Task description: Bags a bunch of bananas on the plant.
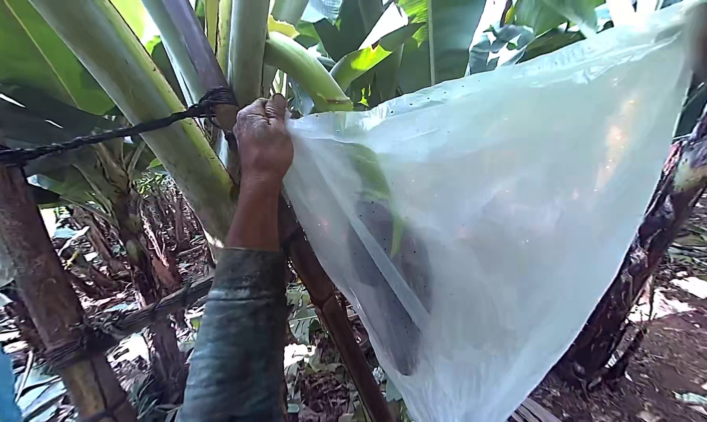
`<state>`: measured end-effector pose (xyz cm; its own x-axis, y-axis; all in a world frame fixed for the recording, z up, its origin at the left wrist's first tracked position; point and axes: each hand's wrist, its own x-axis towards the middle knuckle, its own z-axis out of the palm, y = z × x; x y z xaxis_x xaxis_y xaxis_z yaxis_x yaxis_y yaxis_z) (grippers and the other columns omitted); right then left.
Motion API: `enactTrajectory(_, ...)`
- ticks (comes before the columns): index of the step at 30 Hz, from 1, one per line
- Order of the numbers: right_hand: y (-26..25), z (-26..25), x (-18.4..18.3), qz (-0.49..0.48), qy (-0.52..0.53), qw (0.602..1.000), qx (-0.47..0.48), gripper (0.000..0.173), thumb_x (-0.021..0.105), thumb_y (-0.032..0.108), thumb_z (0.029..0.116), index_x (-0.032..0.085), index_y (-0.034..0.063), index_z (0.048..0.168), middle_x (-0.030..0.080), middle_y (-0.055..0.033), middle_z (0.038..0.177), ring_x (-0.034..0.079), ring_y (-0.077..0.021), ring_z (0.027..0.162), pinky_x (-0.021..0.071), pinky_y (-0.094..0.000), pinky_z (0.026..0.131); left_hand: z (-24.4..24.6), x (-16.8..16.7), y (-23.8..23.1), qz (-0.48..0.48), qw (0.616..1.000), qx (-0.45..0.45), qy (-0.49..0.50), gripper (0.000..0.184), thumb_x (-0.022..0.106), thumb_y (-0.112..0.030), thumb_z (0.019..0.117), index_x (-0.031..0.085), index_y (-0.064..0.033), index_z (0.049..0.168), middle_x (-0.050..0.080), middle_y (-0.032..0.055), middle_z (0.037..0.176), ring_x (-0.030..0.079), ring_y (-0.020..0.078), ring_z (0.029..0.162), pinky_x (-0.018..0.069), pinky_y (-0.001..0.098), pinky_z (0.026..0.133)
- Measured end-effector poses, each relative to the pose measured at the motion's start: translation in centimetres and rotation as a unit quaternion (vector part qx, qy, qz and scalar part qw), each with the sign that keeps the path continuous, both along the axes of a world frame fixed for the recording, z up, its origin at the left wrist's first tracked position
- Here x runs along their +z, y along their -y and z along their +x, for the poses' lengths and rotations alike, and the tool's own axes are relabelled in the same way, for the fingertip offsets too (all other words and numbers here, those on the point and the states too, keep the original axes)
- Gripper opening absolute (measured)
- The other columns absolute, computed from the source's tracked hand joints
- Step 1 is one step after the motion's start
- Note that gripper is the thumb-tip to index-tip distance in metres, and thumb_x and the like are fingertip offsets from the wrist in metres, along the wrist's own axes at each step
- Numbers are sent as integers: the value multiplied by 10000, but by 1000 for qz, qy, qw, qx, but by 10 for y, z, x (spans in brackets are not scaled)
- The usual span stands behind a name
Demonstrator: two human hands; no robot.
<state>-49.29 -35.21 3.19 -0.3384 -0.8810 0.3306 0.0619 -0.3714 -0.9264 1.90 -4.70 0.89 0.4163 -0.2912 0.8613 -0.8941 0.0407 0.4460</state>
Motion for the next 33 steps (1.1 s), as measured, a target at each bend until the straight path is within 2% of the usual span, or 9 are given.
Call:
enactTrajectory(2,65,-41,-6,-79,23,980,183,63,584,198,1010,633,172,1040,662,85,735,616,18,580,509,-129,531,5,1,13,-39,992,-83,-82,345,441,-316,1082,651,-49,1141,662,90,1033,647,153,958,528,407,889)
enactTrajectory(5,62,-36,-1,-67,15,980,185,94,646,330,956,623,240,974,629,86,705,592,-17,548,504,-173,501,5,6,21,-74,980,-148,-114,291,444,-262,1079,622,-86,1229,632,51,1040,634,107,892,547,339,810)
enactTrajectory(8,-7,-14,-3,-67,-68,974,204,119,503,349,1045,585,265,1029,625,102,763,590,6,595,511,-153,564,1,10,14,-8,973,-184,-139,629,299,-623,1066,689,-130,1098,712,31,925,694,141,813,591,398,743)
enactTrajectory(10,-21,-12,-6,-84,-175,960,202,113,497,224,1052,607,223,1029,610,100,760,551,22,588,483,-141,560,-2,12,-6,130,971,-168,-106,829,331,-822,939,688,-125,1212,735,98,1056,720,230,960,593,510,849)
enactTrajectory(13,-20,-10,-7,-91,-270,942,177,64,629,122,990,662,112,1044,587,44,707,488,5,512,429,-147,474,-11,14,-30,272,959,-77,-1,522,663,-561,944,713,-87,1156,726,163,980,710,294,878,562,592,817)
enactTrajectory(16,-17,-3,-8,-75,-272,949,141,50,670,146,969,691,102,960,566,33,653,431,-16,457,375,-166,432,-17,12,-32,292,956,-41,6,263,635,-278,1029,699,-43,1129,700,160,923,667,258,786,548,525,767)
enactTrajectory(27,-18,71,21,-127,-63,964,227,232,581,72,964,641,146,1175,621,37,767,509,-21,464,463,-169,428,-11,-10,31,-125,944,-210,-220,350,449,-7,957,571,-70,1279,624,78,1153,634,137,1001,560,355,841)
enactTrajectory(30,-28,90,35,-133,-81,959,236,96,579,214,985,616,193,1072,605,55,745,489,-18,464,436,-175,430,-7,0,40,-147,935,-183,-267,359,406,-286,1045,667,-99,1205,667,83,1176,630,190,1100,528,461,909)
enactTrajectory(33,-43,90,45,-126,-137,940,285,141,594,386,1014,634,258,1056,616,85,754,540,-2,517,478,-155,473,6,2,29,26,947,-226,-225,823,349,-778,967,463,-189,1531,505,81,1532,479,232,1416,429,569,1128)
